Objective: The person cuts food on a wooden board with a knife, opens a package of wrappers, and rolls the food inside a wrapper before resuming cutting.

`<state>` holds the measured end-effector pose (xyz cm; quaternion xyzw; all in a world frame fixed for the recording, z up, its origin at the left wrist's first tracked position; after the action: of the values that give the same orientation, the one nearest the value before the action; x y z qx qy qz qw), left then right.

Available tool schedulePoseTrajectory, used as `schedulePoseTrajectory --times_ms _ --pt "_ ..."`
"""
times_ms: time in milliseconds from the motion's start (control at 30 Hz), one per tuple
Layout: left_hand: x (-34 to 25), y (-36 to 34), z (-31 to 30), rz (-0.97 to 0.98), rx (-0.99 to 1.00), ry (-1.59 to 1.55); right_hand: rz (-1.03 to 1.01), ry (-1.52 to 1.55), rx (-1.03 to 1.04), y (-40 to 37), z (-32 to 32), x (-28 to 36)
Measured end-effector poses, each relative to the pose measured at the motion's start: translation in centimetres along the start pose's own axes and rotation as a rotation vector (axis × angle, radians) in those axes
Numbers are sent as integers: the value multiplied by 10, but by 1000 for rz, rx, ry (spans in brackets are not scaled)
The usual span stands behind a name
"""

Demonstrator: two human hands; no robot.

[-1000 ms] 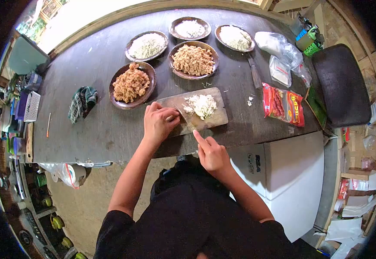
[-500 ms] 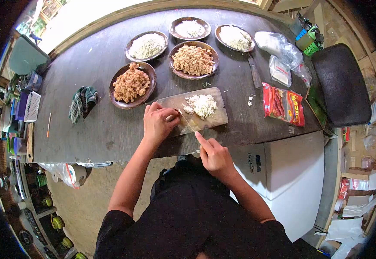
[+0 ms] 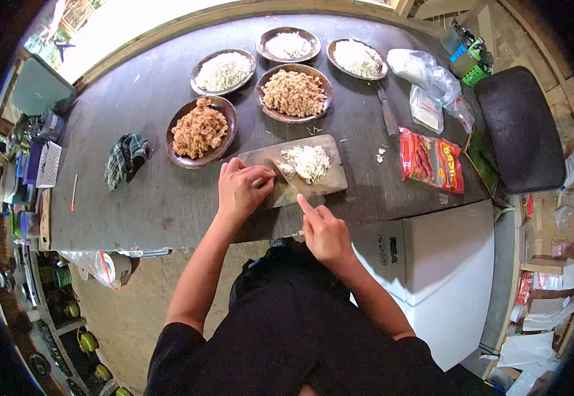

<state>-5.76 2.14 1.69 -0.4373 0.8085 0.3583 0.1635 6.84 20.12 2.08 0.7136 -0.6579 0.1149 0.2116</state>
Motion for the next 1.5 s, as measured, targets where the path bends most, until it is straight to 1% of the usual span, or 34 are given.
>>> schedulePoseTrajectory --times_ms 67,100,167,300,567,700,767,867,1000,1200,1267,1367,1500 --pt "0 1 0 39 -5 -2 0 78 4 -3 -7 -3" --pt "1 1 0 38 -5 -4 0 76 5 -5 -7 -5" --pt "3 0 2 25 17 -10 -74 98 13 -10 -4 -4" --pt "5 -1 2 3 18 -21 -74 117 18 -9 -2 -3" --pt "1 2 -2 -15 2 -8 -38 4 19 1 3 2" --pt "1 1 -2 -27 2 -22 -16 20 -16 -3 -1 -4" --pt "2 1 0 -17 -5 -7 -72 69 2 -6 -7 -5" --pt "3 1 0 -31 26 -1 -102 88 26 -10 -5 -3" --pt "4 1 0 -17 16 -1 -65 90 5 -6 -2 2" --pt "1 1 -1 -16 6 5 -37 -28 -11 2 6 5" --pt "-1 1 -3 -80 28 26 -39 -36 -3 3 5 4" --pt "-1 1 -2 -64 5 11 -15 -16 -22 -1 2 -3" --pt "-1 1 -2 -39 7 -3 -36 49 -11 -7 -7 -2"
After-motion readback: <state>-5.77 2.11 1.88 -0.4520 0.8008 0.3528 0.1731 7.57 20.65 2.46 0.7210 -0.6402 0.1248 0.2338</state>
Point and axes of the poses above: each hand's wrist, its own y-axis towards the middle knuckle, its own z-axis out of the palm, x = y × z, the point moved 4 cm from there along y, towards the middle knuckle, and after that the axes turned 9 degrees about -y, right-handed, at the moved point
